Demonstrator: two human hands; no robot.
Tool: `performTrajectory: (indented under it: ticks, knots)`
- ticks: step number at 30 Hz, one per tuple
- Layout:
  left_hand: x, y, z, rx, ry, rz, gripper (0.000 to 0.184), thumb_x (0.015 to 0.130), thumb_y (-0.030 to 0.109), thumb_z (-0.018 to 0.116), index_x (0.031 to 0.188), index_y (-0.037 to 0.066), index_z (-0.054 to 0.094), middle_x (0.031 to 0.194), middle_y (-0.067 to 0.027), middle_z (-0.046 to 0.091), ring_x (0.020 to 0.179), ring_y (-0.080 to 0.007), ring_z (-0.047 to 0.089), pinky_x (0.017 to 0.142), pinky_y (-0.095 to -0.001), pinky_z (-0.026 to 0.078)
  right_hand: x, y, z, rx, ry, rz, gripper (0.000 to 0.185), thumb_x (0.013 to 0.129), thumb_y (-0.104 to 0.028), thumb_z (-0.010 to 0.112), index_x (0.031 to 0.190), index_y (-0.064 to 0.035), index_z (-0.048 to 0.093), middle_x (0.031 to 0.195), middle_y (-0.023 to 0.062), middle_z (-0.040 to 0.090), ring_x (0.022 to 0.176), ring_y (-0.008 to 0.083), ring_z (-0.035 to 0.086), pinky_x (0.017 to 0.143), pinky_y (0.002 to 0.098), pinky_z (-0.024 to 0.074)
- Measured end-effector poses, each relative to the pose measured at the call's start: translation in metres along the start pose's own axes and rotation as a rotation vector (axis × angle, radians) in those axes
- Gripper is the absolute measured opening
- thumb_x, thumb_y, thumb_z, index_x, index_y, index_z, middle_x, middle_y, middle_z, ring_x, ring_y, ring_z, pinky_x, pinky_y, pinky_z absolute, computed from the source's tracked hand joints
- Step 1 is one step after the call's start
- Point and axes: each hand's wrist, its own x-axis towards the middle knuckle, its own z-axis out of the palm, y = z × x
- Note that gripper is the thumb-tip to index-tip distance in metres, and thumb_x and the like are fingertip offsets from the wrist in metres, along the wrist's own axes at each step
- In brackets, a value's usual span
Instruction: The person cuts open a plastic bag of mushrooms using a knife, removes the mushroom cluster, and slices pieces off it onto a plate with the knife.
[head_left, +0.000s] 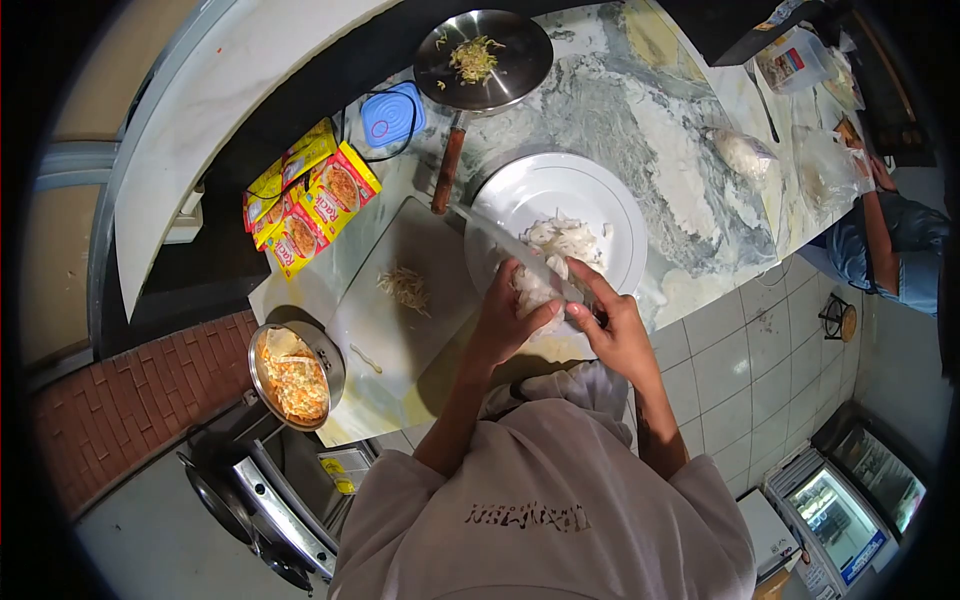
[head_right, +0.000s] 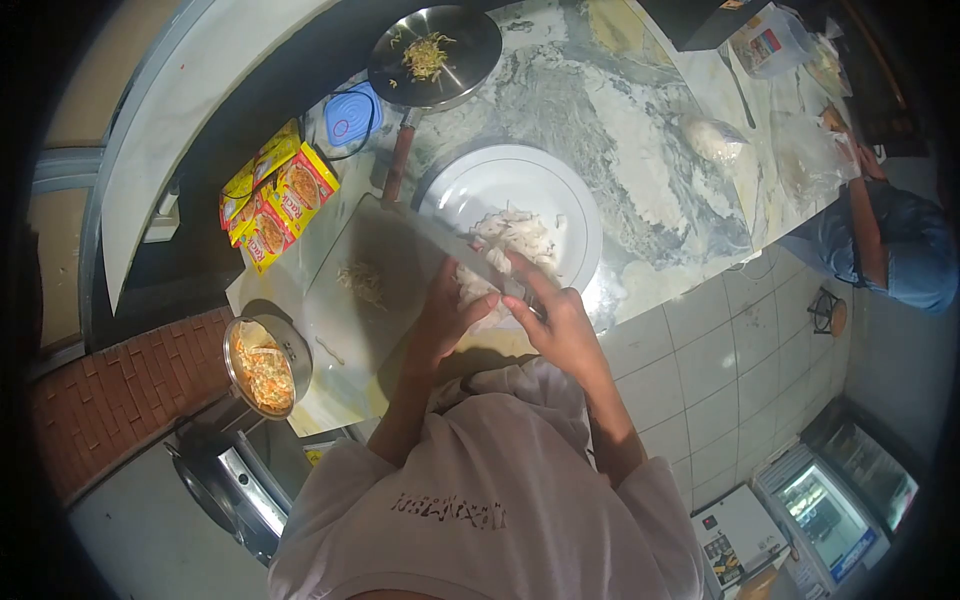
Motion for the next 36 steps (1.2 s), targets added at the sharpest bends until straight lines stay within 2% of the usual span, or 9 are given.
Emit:
performTrajectory:
  ticks: [2, 6, 12, 18, 24, 27, 29, 32, 36]
  knots:
    - [0.0, 0.001, -0.001, 0.069, -0.022, 0.006, 0.074, 0.081, -0.001, 0.07, 0.142, 0.002, 0.03, 0.117, -0.0092, 0.055, 0.105, -0.0138, 0.056, 0.089, -0.0294, 0.049, -0.002, -0.017, -0.004, -0.176, -0.058, 0.068, 0.052, 0.091, -0.021, 0.065, 0.139, -0.0089, 0.048, 0.093, 0.0279, 0.066, 0.077, 0.0461, 0.063, 0.071, 0.0407, 0.0503]
    - [0.0, -0.007, -0.006, 0.152, -0.059, -0.004, 0.073, 0.081, -0.001, 0.069, 0.143, 0.002, 0.03, 0.116, -0.0087, 0.055, 0.104, -0.0137, 0.056, 0.089, -0.029, 0.048, -0.004, -0.01, 0.0, -0.197, -0.049, 0.06, 0.055, 0.09, -0.021, 0.067, 0.14, -0.011, 0.047, 0.087, 0.0272, 0.065, 0.072, 0.0461, 0.062, 0.068, 0.0424, 0.0497]
    - [-0.006, 0.007, 0.001, 0.152, -0.021, 0.039, 0.072, 0.08, 0.0, 0.069, 0.142, 0.001, 0.033, 0.119, -0.0103, 0.054, 0.106, -0.0152, 0.056, 0.091, -0.0305, 0.048, -0.001, -0.011, 0.002, -0.129, -0.051, 0.057, 0.055, 0.091, -0.019, 0.066, 0.142, -0.0109, 0.046, 0.109, 0.0269, 0.065, 0.092, 0.046, 0.064, 0.08, 0.0408, 0.0508]
    - [-0.006, -0.002, -0.002, 0.117, -0.001, 0.106, 0.074, 0.079, 0.001, 0.071, 0.142, 0.0, 0.033, 0.122, -0.0116, 0.054, 0.11, -0.0167, 0.056, 0.092, -0.0315, 0.048, -0.001, 0.006, 0.005, 0.087, -0.081, 0.05, 0.051, 0.093, -0.016, 0.065, 0.141, -0.0099, 0.047, 0.129, 0.0226, 0.059, 0.117, 0.0351, 0.06, 0.092, 0.0379, 0.0477]
    - [-0.007, -0.004, -0.007, 0.075, -0.022, 0.088, 0.073, 0.078, 0.0, 0.071, 0.141, 0.0, 0.033, 0.126, -0.0115, 0.051, 0.113, -0.0171, 0.055, 0.092, -0.0315, 0.048, 0.002, 0.024, 0.008, 0.187, -0.065, 0.048, 0.047, 0.093, -0.016, 0.064, 0.137, -0.0054, 0.051, 0.127, 0.0204, 0.061, 0.111, 0.0228, 0.06, 0.093, 0.0353, 0.0461]
    - [-0.009, -0.007, -0.007, 0.012, -0.008, 0.064, 0.073, 0.078, 0.001, 0.071, 0.141, 0.0, 0.034, 0.126, -0.0111, 0.051, 0.113, -0.017, 0.055, 0.093, -0.0313, 0.048, 0.001, 0.027, 0.006, 0.221, -0.025, -0.023, 0.046, 0.094, -0.017, 0.064, 0.136, -0.0024, 0.051, 0.109, 0.0146, 0.068, 0.088, 0.0135, 0.06, 0.076, 0.0296, 0.049]
    - [-0.006, -0.002, -0.008, 0.053, -0.071, 0.145, 0.073, 0.077, 0.003, 0.071, 0.14, 0.001, 0.035, 0.125, -0.0103, 0.052, 0.113, -0.0167, 0.055, 0.094, -0.0311, 0.046, 0.001, 0.02, -0.002, 0.367, -0.108, 0.133, 0.044, 0.097, -0.018, 0.06, 0.137, -0.0011, 0.05, 0.077, 0.004, 0.064, 0.06, 0.0052, 0.049, 0.054, 0.0213, 0.0394]
    - [-0.004, -0.001, -0.007, -0.092, -0.125, 0.069, 0.073, 0.076, 0.005, 0.071, 0.14, 0.002, 0.036, 0.126, -0.0101, 0.052, 0.114, -0.0161, 0.053, 0.096, -0.0312, 0.045, 0.0, 0.018, 0.002, 0.613, -0.065, 0.142, 0.042, 0.101, -0.023, 0.053, 0.137, -0.0024, 0.05, 0.057, -0.005, 0.044, 0.046, 0.0006, 0.032, 0.044, 0.0187, 0.0246]
    - [-0.004, 0.007, -0.008, -0.17, -0.147, 0.034, 0.072, 0.076, 0.006, 0.071, 0.14, 0.004, 0.038, 0.128, -0.0097, 0.05, 0.117, -0.0158, 0.051, 0.098, -0.0312, 0.044, 0.002, 0.019, -0.007, 0.684, -0.079, 0.194, 0.043, 0.103, -0.029, 0.047, 0.138, -0.0031, 0.049, 0.053, -0.0062, 0.039, 0.042, 0.0025, 0.031, 0.042, 0.0194, 0.0248]
